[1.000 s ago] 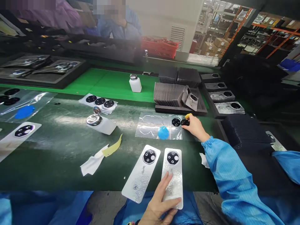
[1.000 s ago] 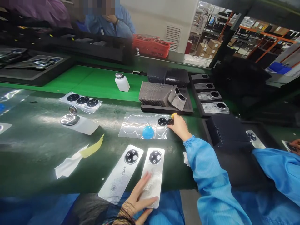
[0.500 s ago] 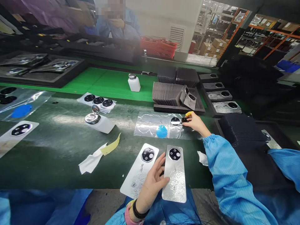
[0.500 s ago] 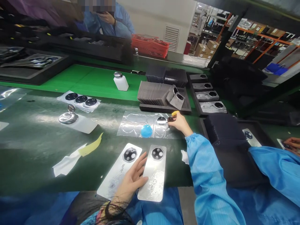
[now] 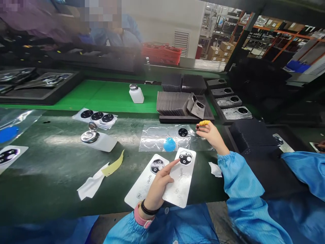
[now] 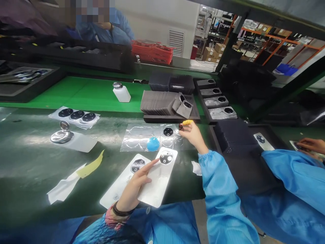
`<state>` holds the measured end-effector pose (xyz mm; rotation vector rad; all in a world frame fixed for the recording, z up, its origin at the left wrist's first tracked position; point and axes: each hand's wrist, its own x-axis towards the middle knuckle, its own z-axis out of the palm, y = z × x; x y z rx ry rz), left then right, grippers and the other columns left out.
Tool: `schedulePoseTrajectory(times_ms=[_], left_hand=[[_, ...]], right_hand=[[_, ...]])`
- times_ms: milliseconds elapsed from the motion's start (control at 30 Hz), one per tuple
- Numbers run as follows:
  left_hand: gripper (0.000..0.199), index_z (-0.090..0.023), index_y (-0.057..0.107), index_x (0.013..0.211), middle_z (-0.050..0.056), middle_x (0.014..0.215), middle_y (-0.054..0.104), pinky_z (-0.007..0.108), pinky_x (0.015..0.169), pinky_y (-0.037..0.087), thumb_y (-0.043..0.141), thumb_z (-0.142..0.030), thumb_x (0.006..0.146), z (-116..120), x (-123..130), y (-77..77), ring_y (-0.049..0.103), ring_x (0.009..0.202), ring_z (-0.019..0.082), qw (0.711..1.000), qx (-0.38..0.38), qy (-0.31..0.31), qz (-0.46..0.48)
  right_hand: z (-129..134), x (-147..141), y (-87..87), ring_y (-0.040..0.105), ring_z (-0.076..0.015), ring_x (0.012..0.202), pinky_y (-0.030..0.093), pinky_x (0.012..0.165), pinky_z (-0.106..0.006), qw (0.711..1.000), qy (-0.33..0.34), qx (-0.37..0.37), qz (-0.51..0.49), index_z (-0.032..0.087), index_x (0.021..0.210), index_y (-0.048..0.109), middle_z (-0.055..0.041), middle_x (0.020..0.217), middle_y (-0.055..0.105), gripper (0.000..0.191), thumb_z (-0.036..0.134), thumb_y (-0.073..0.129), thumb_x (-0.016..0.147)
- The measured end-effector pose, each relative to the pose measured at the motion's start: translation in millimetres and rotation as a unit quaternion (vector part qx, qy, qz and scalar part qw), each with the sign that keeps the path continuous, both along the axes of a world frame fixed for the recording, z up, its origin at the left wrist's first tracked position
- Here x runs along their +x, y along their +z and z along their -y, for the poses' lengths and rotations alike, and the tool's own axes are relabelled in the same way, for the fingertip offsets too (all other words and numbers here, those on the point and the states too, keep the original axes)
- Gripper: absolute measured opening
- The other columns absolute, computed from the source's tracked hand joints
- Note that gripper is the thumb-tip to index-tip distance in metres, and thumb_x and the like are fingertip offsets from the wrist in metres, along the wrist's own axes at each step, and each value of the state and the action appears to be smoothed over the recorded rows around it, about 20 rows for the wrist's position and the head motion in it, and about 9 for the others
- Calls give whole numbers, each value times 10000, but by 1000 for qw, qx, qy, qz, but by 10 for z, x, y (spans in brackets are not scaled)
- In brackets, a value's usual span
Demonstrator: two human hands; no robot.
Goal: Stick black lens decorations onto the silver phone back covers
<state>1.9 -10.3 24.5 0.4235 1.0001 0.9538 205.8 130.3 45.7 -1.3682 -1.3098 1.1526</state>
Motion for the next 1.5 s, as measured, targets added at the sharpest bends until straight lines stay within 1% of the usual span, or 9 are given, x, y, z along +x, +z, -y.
schedulePoseTrajectory(times_ms=[167,367,500,567,700,900,1300,1400,1500], left_hand=[[541,-260,790,909,1,1004,755,268,761,452,559,-144,434,5,-25,155,615,938,234,1000,-12,9,-14],[384,-262,783,931,24,999,729,328,873,454,625,-214,584,263,9,5,616,975,260,990,101,-55,-82],[168,-277,777,854,23,1005,696,270,766,476,636,-305,766,502,63,-86,623,943,233,966,202,-54,-151],[188,-270,760,765,22,954,680,251,719,465,597,-339,829,578,72,-70,620,907,218,957,221,-52,-181],[313,-251,736,727,29,879,671,262,737,458,560,-460,879,597,61,12,609,836,209,960,204,-52,-183],[292,-215,712,713,42,850,656,293,780,463,687,-498,779,539,64,34,604,825,223,964,199,-15,-174],[267,-205,677,678,28,799,603,301,793,420,700,-456,768,573,38,38,556,799,209,964,178,-1,-196],[273,-200,678,663,38,810,622,299,760,429,710,-454,759,578,41,56,570,818,223,965,170,5,-198],[261,-205,673,653,36,802,636,295,756,438,710,-437,766,587,48,95,582,826,223,964,184,14,-191]], right_hand=[[483,-96,67,643,-220,1035,516,953,-418,992,73,41,-90,262,886,553,-30,1045,686,414,246,804,557],[1228,-374,-120,664,-199,1019,547,913,-355,962,39,108,-246,298,1044,598,-31,1090,681,405,326,811,701],[1561,-483,-184,651,-210,1066,528,952,-361,967,35,106,-229,286,1128,591,-59,1142,673,425,277,784,749],[1655,-463,-171,647,-216,1078,523,963,-360,975,41,106,-191,273,1151,581,-68,1138,675,425,250,759,766],[1746,-348,-58,629,-248,1130,489,1025,-425,988,69,132,-34,288,1198,556,-55,1170,674,477,168,709,762],[1761,-328,188,656,-278,1100,450,1064,-527,951,147,221,156,372,1345,453,8,1137,704,697,77,641,743],[1769,-311,257,628,-256,1150,429,1071,-547,933,184,241,193,321,1369,409,-30,1150,699,643,84,594,800],[1803,-249,226,622,-261,1152,460,1057,-501,956,130,207,162,317,1260,521,-27,1150,700,508,148,657,800],[1824,-200,216,701,-220,933,593,846,-353,985,37,131,108,311,1027,635,-5,965,740,244,203,680,813]])
